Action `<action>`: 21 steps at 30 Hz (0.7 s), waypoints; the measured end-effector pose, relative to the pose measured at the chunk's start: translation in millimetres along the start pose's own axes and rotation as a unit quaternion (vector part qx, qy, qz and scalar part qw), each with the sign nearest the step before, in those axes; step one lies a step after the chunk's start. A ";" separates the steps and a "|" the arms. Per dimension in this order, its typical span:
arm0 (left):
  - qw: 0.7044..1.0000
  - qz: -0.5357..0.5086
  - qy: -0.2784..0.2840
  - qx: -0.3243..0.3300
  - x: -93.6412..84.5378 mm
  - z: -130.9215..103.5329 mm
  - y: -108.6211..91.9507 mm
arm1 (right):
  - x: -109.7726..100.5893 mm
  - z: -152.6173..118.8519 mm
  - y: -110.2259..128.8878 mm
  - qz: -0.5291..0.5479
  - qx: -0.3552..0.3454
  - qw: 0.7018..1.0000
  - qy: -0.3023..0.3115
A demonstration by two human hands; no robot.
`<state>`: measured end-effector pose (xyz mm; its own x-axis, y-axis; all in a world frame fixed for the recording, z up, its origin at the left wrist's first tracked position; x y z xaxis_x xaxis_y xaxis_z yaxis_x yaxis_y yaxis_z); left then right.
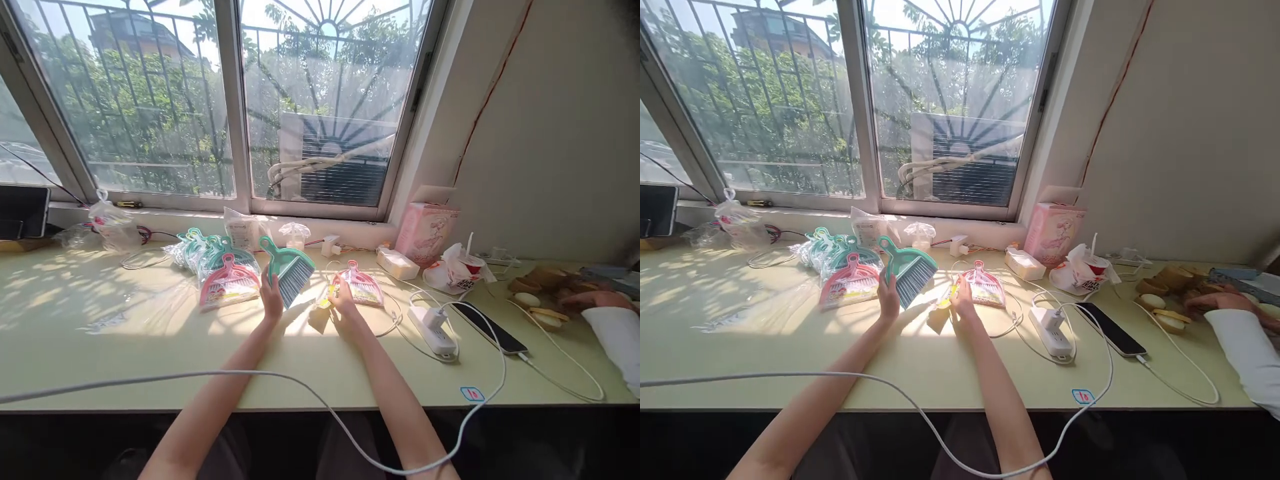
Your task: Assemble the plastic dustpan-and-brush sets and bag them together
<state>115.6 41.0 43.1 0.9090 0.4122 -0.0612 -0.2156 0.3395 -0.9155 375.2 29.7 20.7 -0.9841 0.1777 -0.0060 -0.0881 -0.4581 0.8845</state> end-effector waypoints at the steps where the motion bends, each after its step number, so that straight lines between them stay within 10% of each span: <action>1: 1.000 0.017 -0.006 0.017 -9.2 -0.2 -2.0 | -1.5 -1.7 6.6 -0.078 -0.028 0.996 -0.017; 6: 0.983 0.102 0.059 0.138 -11.5 -19.1 -21.9 | 30.5 -9.0 44.0 -0.167 -0.112 0.980 0.012; 13: 0.858 0.244 0.086 0.445 30.1 -76.8 -53.5 | 47.6 -18.5 62.0 0.050 -0.123 0.991 -0.036; 17: 0.860 0.239 0.092 0.442 26.0 -73.1 -61.3 | 41.7 -12.5 60.0 0.165 -0.052 0.985 -0.021; 21: 0.950 0.154 -0.025 0.272 -17.8 -25.2 -56.4 | 26.2 -0.8 64.8 0.226 -0.001 0.974 0.007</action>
<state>120.5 -6.9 85.8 0.7582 0.5976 -0.2607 -0.6327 0.5775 -0.5160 343.6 3.9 77.6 -0.9245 -0.0546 0.3774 0.3542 -0.4891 0.7970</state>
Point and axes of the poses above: each hand's wrist, its own z-axis towards the middle knuckle, its own x-axis out of the palm, y = z × x, the point moved 8 cm from there along z, towards the middle knuckle, and after that the axes turned 15 degrees about z, right-handed, at the moved point
